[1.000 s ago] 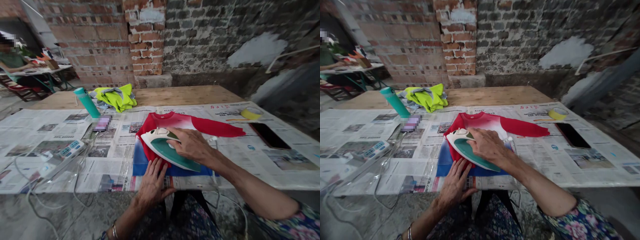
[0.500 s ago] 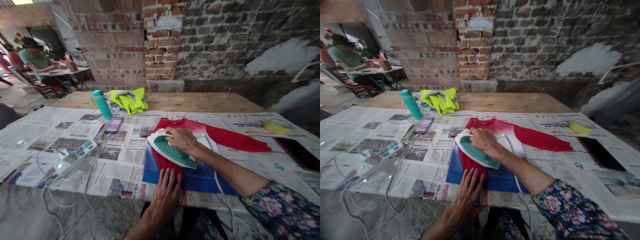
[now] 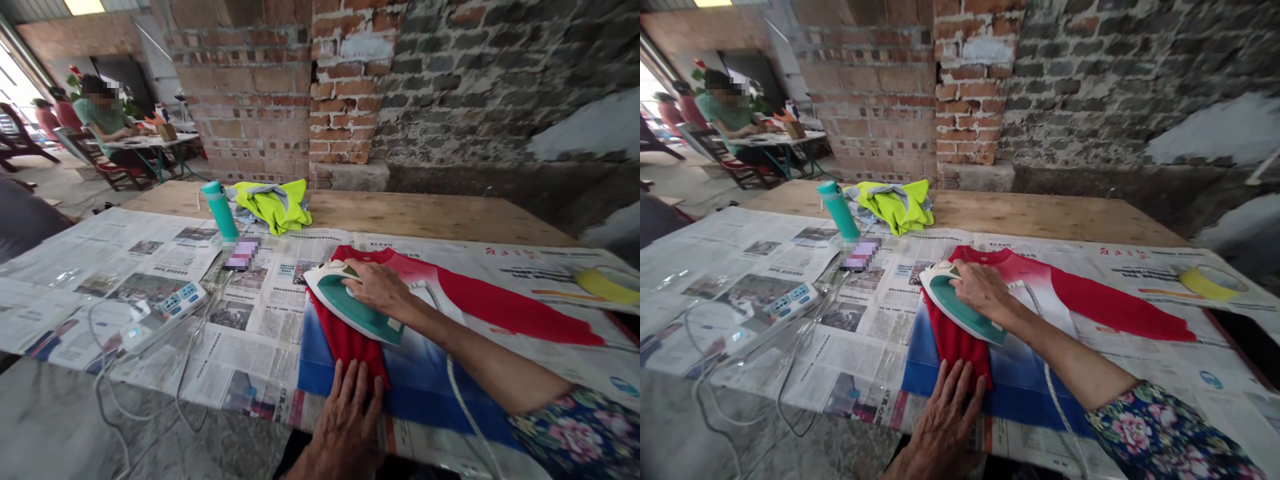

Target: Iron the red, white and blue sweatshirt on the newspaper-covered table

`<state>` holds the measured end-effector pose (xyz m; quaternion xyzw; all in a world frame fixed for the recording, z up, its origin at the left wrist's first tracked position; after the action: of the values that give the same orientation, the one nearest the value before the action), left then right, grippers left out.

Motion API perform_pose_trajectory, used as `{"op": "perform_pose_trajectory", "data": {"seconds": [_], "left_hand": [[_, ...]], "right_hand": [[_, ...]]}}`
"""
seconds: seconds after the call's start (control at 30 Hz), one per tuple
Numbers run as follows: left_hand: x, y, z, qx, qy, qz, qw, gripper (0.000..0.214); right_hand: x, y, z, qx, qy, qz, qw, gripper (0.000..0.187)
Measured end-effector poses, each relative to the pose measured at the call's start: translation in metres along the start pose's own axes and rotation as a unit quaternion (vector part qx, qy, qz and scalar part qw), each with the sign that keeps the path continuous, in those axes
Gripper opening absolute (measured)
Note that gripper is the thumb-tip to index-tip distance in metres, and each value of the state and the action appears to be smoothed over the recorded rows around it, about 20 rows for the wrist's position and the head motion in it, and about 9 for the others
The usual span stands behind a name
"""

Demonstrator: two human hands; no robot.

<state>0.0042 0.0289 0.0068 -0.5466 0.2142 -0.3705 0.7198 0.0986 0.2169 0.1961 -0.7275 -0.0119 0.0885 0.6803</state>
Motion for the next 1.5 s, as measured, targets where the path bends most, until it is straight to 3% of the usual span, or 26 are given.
{"op": "perform_pose_trajectory", "data": {"seconds": [0.17,0.37,0.47,0.67,0.77,0.87,0.93,1.0,1.07,1.1,1.13,1.23,1.3,1.37,1.43,1.5], "left_hand": [[0.002,-0.011,0.0,0.004,-0.007,0.027,1.0,0.105],[0.001,-0.016,0.001,0.003,-0.004,0.025,1.0,0.108],[-0.001,-0.014,0.002,-0.002,-0.001,0.018,1.0,0.107],[-0.003,-0.027,0.007,0.035,0.006,-0.033,0.999,0.093],[-0.007,-0.044,0.002,0.132,-0.009,-0.123,0.983,0.078],[-0.025,-0.069,-0.009,0.288,-0.111,-0.195,0.931,0.037],[-0.05,-0.092,-0.012,0.383,-0.187,-0.212,0.879,0.018],[-0.082,-0.123,-0.006,0.472,-0.217,-0.205,0.829,0.014],[-0.119,-0.155,0.015,0.479,-0.234,-0.205,0.821,0.018],[-0.138,-0.169,0.031,0.464,-0.238,-0.217,0.825,0.02],[-0.156,-0.18,0.051,0.412,-0.241,-0.258,0.84,0.021],[-0.202,-0.187,0.115,0.186,-0.237,-0.382,0.874,0.022],[-0.221,-0.174,0.152,0.023,-0.24,-0.398,0.885,0.024],[-0.232,-0.154,0.176,-0.103,-0.244,-0.412,0.872,0.026],[-0.237,-0.133,0.189,-0.188,-0.245,-0.43,0.848,0.031],[-0.239,-0.115,0.192,-0.236,-0.243,-0.441,0.831,0.037]], "right_hand": [[0.0,0.011,0.04,0.01,0.043,-0.004,0.999,0.045],[0.018,0.001,0.094,0.07,0.081,-0.003,0.994,0.044],[0.023,-0.009,0.092,0.079,0.076,0.004,0.994,0.046],[0.014,-0.019,0.048,0.061,0.0,0.025,0.998,0.046],[0.01,-0.013,0.025,0.022,-0.032,0.033,0.999,0.043],[0.011,-0.01,0.004,0.0,-0.048,0.044,0.998,0.046],[0.015,-0.01,-0.01,0.0,-0.065,0.051,0.997,0.048],[0.018,-0.011,-0.021,0.0,-0.078,0.057,0.995,0.048],[0.021,-0.01,-0.027,-0.004,-0.083,0.067,0.994,0.045],[0.022,-0.008,-0.028,-0.01,-0.082,0.073,0.994,0.045],[0.022,-0.006,-0.029,-0.015,-0.079,0.076,0.994,0.045],[0.021,0.001,-0.027,-0.031,-0.073,0.072,0.994,0.043],[0.019,0.004,-0.025,-0.041,-0.071,0.069,0.994,0.042],[0.018,0.003,-0.024,-0.052,-0.071,0.074,0.993,0.042],[0.017,0.002,-0.025,-0.064,-0.07,0.08,0.992,0.041],[0.016,-0.001,-0.029,-0.079,-0.079,0.08,0.991,0.038]]}}
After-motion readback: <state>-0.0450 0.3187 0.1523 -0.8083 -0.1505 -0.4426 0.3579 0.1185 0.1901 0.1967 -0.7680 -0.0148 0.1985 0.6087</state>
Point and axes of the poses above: each hand's wrist, its own z-axis towards the middle knuckle, its own y-axis out of the palm, x = y × z, the point moved 2 cm from there along z, towards the middle knuckle, and after that the axes turned 10 degrees about y, right-handed, at the moved point
